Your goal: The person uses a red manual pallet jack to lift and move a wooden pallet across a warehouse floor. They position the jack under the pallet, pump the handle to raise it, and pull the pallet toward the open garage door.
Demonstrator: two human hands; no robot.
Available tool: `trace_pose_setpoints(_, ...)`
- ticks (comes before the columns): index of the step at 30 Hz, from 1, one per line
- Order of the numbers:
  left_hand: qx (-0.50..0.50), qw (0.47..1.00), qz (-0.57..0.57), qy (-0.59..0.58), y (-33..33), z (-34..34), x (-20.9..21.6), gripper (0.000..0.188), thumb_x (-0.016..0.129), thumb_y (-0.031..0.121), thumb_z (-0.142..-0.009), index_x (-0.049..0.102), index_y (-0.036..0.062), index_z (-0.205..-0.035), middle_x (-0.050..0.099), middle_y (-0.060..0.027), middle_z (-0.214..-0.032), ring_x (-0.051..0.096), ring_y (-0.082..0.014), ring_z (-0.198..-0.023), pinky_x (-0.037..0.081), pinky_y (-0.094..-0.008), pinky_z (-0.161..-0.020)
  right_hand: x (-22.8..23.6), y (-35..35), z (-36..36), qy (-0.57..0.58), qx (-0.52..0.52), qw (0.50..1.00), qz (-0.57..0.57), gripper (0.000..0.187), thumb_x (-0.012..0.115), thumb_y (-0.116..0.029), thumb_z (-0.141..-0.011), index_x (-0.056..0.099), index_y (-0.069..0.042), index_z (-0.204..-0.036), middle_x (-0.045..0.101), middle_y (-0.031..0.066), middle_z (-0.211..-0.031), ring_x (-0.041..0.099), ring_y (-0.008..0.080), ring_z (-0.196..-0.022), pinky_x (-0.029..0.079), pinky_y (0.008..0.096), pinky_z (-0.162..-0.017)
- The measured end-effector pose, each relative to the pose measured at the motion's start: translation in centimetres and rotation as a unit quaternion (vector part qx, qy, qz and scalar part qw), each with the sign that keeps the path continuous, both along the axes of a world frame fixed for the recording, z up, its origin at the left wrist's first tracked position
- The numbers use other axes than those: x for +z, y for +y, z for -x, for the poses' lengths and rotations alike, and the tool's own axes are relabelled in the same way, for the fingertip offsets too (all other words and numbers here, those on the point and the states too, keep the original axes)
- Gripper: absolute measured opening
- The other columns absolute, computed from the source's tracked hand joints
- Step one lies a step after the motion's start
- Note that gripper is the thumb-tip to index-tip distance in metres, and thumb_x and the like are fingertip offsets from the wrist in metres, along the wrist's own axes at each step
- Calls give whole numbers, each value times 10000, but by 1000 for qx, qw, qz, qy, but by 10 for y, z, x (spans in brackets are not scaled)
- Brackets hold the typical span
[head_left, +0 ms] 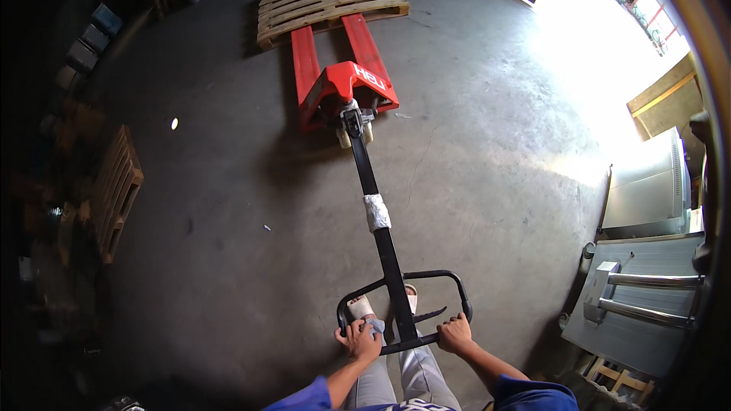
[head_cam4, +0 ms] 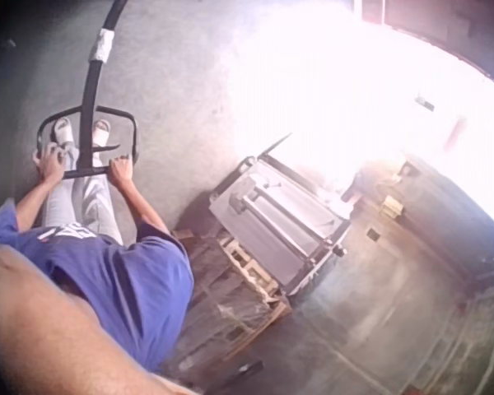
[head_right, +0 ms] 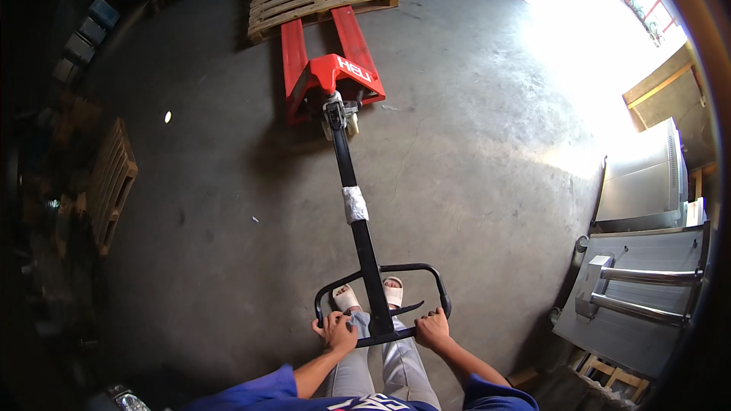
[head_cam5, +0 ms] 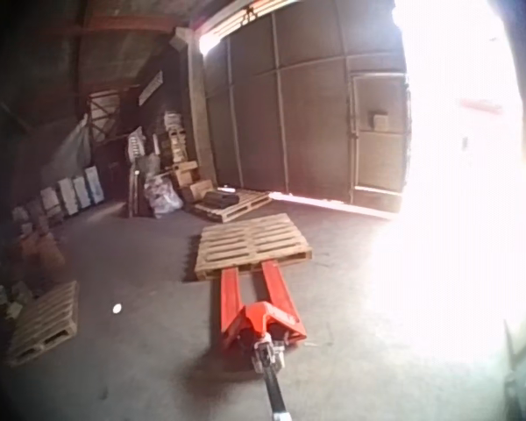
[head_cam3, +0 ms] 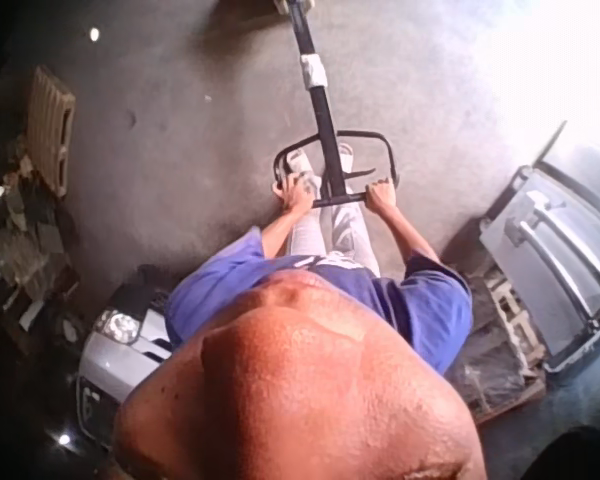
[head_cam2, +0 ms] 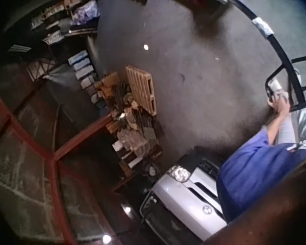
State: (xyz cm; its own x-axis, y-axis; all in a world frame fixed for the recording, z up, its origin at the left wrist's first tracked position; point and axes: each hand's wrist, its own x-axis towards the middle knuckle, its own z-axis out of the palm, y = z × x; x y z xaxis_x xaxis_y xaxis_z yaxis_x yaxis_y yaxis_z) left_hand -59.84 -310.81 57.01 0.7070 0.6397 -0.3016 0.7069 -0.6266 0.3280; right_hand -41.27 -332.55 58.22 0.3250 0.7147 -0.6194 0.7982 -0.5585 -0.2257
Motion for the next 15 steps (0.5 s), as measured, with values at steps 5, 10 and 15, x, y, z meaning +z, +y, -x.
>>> trace_pose_setpoints(5,-27,994,2,-108,29,-26,123,122,708,248,-808,717,161,-894,664,-21,-990,605,-228,-1013,235,-570,-1063,106,8,-22,-72,-45,970,-227,92,687,-199,-637,632,-129,-660,652,39,-634,644,213,-653,405,376,-699)
trace_pose_setpoints(10,-26,994,-3,-108,23,-13,89,92,695,245,-822,706,156,-844,663,-19,-923,600,-236,-971,232,-596,-1059,67,2,-10,-90,-34,951,-294,124,671,-183,-606,558,-134,-623,607,33,-602,618,215,-612,394,374,-655)
trace_pose_setpoints(15,-64,997,-45,-23,6,7,-38,165,665,301,-841,732,158,-889,675,-26,-929,599,-231,-1001,209,-608,-1082,-43,-2,21,-43,-40,992,-110,101,648,-220,-757,685,-126,-751,710,83,-755,685,242,-778,419,388,-774)
